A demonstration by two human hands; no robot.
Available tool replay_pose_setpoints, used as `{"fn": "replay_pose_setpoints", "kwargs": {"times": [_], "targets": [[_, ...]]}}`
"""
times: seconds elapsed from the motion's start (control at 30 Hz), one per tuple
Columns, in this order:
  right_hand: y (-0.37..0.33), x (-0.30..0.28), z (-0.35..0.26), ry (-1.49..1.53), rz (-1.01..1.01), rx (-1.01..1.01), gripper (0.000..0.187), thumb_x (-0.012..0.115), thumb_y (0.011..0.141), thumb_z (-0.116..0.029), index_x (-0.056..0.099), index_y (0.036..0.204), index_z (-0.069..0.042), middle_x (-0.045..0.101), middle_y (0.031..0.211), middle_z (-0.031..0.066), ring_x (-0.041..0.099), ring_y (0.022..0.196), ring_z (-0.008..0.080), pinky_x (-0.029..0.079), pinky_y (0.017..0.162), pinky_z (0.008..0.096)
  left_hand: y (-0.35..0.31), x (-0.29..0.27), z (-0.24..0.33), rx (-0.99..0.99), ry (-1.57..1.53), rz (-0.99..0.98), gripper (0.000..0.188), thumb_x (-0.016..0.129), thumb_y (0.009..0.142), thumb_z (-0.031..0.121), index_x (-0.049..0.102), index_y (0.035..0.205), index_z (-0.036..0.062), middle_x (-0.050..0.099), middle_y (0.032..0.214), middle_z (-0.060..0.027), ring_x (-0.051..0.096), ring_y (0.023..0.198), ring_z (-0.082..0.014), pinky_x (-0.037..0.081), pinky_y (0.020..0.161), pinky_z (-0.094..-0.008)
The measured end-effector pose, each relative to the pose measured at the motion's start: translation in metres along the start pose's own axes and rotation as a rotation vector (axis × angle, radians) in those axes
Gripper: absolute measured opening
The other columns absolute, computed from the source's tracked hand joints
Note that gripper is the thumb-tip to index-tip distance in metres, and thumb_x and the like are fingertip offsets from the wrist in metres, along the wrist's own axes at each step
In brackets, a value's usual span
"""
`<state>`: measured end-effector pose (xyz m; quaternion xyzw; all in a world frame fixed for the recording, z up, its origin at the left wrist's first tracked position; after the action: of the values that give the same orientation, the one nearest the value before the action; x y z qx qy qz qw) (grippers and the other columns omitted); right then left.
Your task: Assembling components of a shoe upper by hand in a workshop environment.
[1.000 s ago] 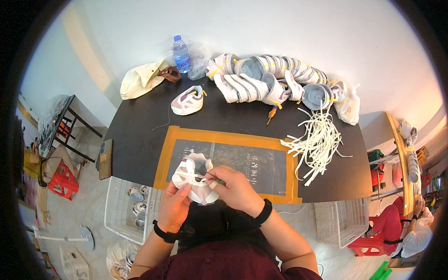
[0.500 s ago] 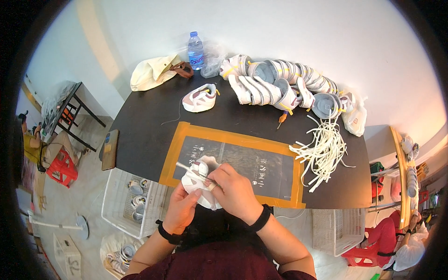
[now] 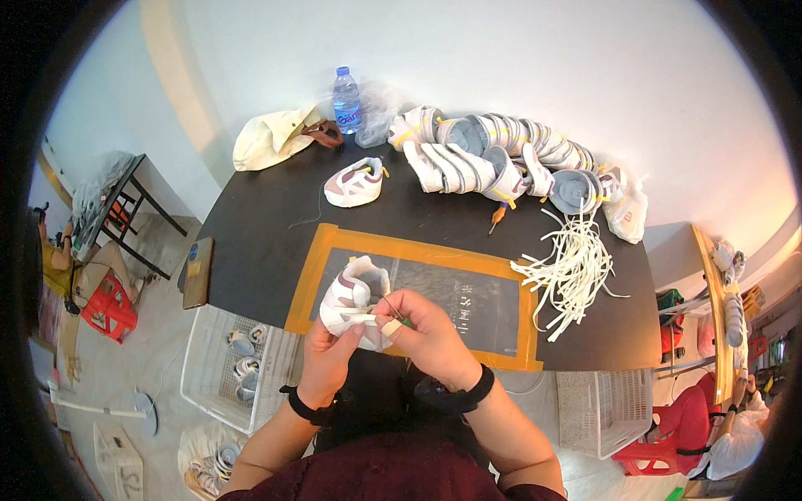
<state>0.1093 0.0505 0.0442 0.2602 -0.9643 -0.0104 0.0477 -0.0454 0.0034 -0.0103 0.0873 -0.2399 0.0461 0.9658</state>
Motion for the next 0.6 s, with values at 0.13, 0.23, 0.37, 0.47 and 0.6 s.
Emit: {"fn": "replay_pose_setpoints", "kwargs": {"times": [0.13, 0.23, 0.37, 0.47, 0.6], "targets": [[0.0, -0.005, -0.011, -0.299, 0.065, -0.086, 0.009, 0.066, 0.091, -0.011, 0.063, 0.098, -0.005, 0.063, 0.09, 0.0063, 0.058, 0.087, 0.0138, 0.048, 0.078, 0.0291, 0.007, -0.005, -0.003, 0.013, 0.116, 0.041, 0.037, 0.061, 0.093, 0.0, 0.052, 0.129, 0.002, 0.061, 0.123, -0.0059, 0.059, 0.11, -0.0141, 0.046, 0.097, -0.0314], [0.004, -0.008, 0.001, -0.463, 0.104, -0.181, 0.01, 0.069, 0.09, -0.01, 0.063, 0.093, -0.003, 0.061, 0.087, 0.0003, 0.054, 0.082, 0.0072, 0.046, 0.074, 0.0228, 0.008, -0.003, -0.002, -0.026, 0.074, 0.054, 0.037, 0.061, 0.092, -0.001, 0.053, 0.129, 0.0021, 0.061, 0.123, -0.0057, 0.059, 0.11, -0.014, 0.046, 0.097, -0.0311], [0.006, -0.002, 0.033, -0.39, 0.136, -0.07, 0.01, 0.069, 0.089, -0.01, 0.063, 0.092, -0.002, 0.063, 0.088, 0.0016, 0.055, 0.081, 0.0075, 0.047, 0.073, 0.0233, 0.005, -0.003, -0.003, -0.044, 0.054, 0.0, 0.038, 0.058, 0.095, 0.001, 0.049, 0.132, 0.0029, 0.059, 0.123, -0.0051, 0.057, 0.111, -0.0121, 0.047, 0.096, -0.0295], [0.008, 0.001, 0.044, -0.296, 0.199, -0.069, 0.01, 0.069, 0.089, -0.008, 0.063, 0.092, -0.002, 0.064, 0.087, 0.0022, 0.057, 0.081, 0.0074, 0.048, 0.072, 0.024, 0.002, -0.005, -0.007, -0.057, 0.033, 0.027, 0.038, 0.058, 0.095, 0.001, 0.05, 0.132, 0.0037, 0.059, 0.123, -0.0047, 0.057, 0.111, -0.0112, 0.046, 0.095, -0.0284], [0.007, 0.003, 0.044, -0.316, 0.228, -0.11, 0.01, 0.069, 0.088, -0.008, 0.062, 0.092, -0.002, 0.064, 0.086, 0.0016, 0.057, 0.078, 0.0067, 0.049, 0.07, 0.0241, 0.0, -0.005, -0.005, -0.058, 0.061, 0.04, 0.038, 0.059, 0.096, 0.003, 0.049, 0.133, 0.0033, 0.059, 0.124, -0.0042, 0.056, 0.111, -0.0109, 0.045, 0.095, -0.0278]]}}
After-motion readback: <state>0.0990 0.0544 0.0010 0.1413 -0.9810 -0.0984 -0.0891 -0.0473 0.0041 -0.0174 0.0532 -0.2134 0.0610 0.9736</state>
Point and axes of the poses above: each hand's wrist, its own y-axis towards the middle knuckle, its own x-axis out of the palm, z = x × y, the point moved 4 cm from there along y, towards the middle knuckle
